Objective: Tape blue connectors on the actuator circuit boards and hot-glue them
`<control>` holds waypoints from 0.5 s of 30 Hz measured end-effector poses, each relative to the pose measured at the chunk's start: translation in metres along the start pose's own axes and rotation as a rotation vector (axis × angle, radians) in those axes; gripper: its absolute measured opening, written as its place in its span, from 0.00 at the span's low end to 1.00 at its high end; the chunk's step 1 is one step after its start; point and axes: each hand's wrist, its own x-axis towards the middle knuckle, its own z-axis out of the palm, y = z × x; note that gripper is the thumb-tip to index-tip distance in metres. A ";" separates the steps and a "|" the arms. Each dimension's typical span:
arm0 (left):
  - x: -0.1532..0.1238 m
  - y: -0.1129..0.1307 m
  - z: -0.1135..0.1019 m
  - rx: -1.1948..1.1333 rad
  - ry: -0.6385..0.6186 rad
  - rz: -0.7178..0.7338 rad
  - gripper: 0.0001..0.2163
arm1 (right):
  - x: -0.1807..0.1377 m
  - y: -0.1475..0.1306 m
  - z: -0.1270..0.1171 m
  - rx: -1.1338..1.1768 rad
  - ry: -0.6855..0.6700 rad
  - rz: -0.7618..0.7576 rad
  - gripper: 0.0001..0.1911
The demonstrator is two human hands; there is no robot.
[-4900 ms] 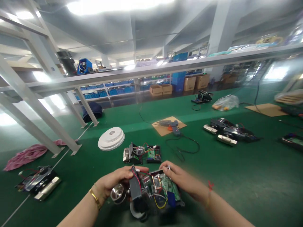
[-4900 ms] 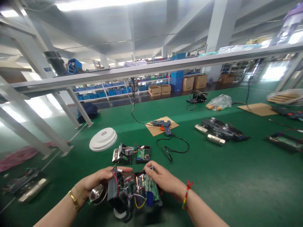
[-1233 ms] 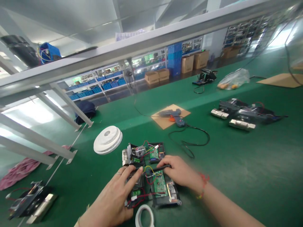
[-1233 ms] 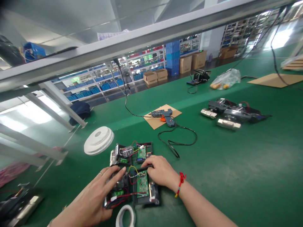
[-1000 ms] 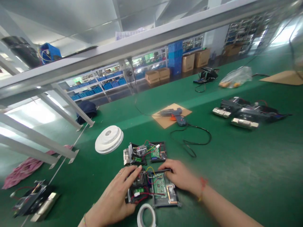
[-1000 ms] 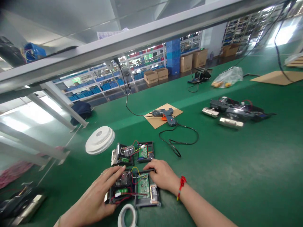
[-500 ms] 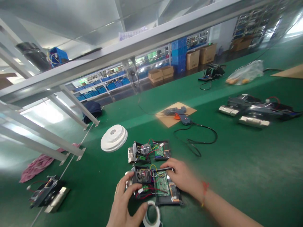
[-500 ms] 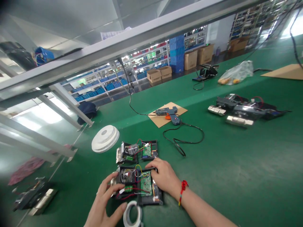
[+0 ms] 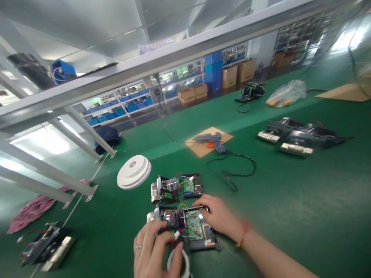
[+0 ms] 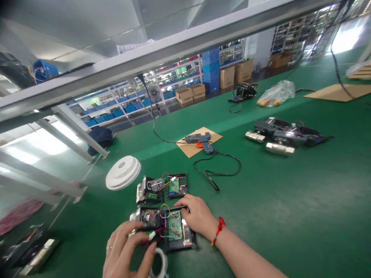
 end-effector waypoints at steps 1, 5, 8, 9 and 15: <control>0.010 0.003 0.004 0.008 0.004 0.051 0.08 | -0.001 0.002 -0.001 -0.013 0.000 -0.012 0.18; 0.045 0.008 0.029 0.008 -0.285 0.170 0.14 | -0.005 0.007 0.000 -0.080 0.016 -0.083 0.16; 0.060 0.005 0.046 0.056 -0.527 0.173 0.08 | -0.006 0.013 0.004 -0.107 0.029 -0.133 0.15; 0.063 0.004 0.050 0.064 -0.560 0.166 0.07 | -0.005 0.016 0.006 -0.108 0.031 -0.147 0.15; 0.067 0.001 0.056 0.063 -0.627 0.122 0.04 | -0.003 0.026 0.012 -0.104 0.044 -0.186 0.14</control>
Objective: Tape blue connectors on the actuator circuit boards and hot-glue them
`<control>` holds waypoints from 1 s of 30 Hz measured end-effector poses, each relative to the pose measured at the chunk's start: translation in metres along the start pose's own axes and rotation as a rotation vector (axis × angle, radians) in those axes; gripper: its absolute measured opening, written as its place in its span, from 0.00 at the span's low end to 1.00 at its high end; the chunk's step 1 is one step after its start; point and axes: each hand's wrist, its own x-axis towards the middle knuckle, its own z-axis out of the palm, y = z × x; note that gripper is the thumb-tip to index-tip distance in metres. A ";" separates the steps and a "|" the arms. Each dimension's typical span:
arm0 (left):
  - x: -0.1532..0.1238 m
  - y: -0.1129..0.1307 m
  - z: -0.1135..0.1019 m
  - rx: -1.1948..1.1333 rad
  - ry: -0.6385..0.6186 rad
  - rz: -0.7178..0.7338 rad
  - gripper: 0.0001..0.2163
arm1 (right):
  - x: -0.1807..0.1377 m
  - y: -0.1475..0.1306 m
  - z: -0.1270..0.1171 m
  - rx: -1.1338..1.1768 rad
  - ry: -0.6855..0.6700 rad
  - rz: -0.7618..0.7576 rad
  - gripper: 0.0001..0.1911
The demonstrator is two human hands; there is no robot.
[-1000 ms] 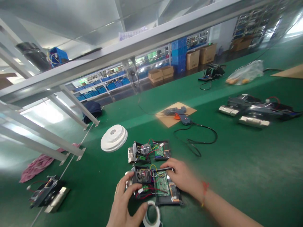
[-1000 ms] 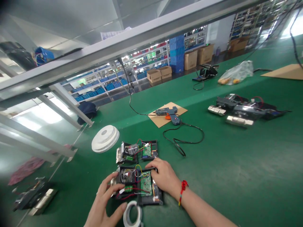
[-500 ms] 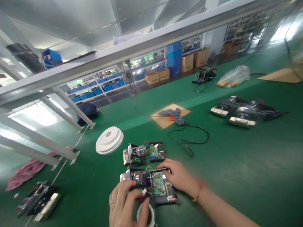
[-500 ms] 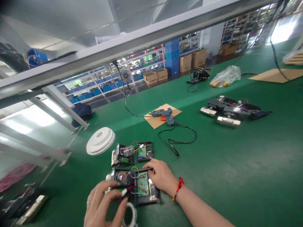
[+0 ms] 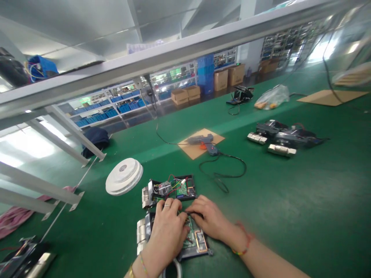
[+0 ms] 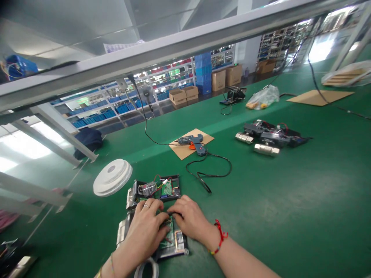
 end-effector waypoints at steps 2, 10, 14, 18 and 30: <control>-0.001 -0.001 0.003 0.009 0.003 0.010 0.03 | 0.000 0.000 0.000 0.002 0.004 -0.006 0.14; -0.002 -0.007 0.019 0.131 0.090 0.182 0.04 | 0.000 0.000 -0.001 0.011 -0.005 -0.035 0.13; -0.002 -0.006 0.018 0.204 0.123 0.272 0.05 | 0.002 0.000 -0.001 0.015 -0.001 -0.042 0.13; -0.006 -0.005 0.008 0.277 0.109 0.363 0.03 | 0.002 -0.002 -0.001 0.022 0.009 -0.029 0.13; -0.037 -0.002 -0.018 0.256 0.282 0.225 0.12 | 0.000 -0.002 -0.001 0.030 0.018 -0.011 0.14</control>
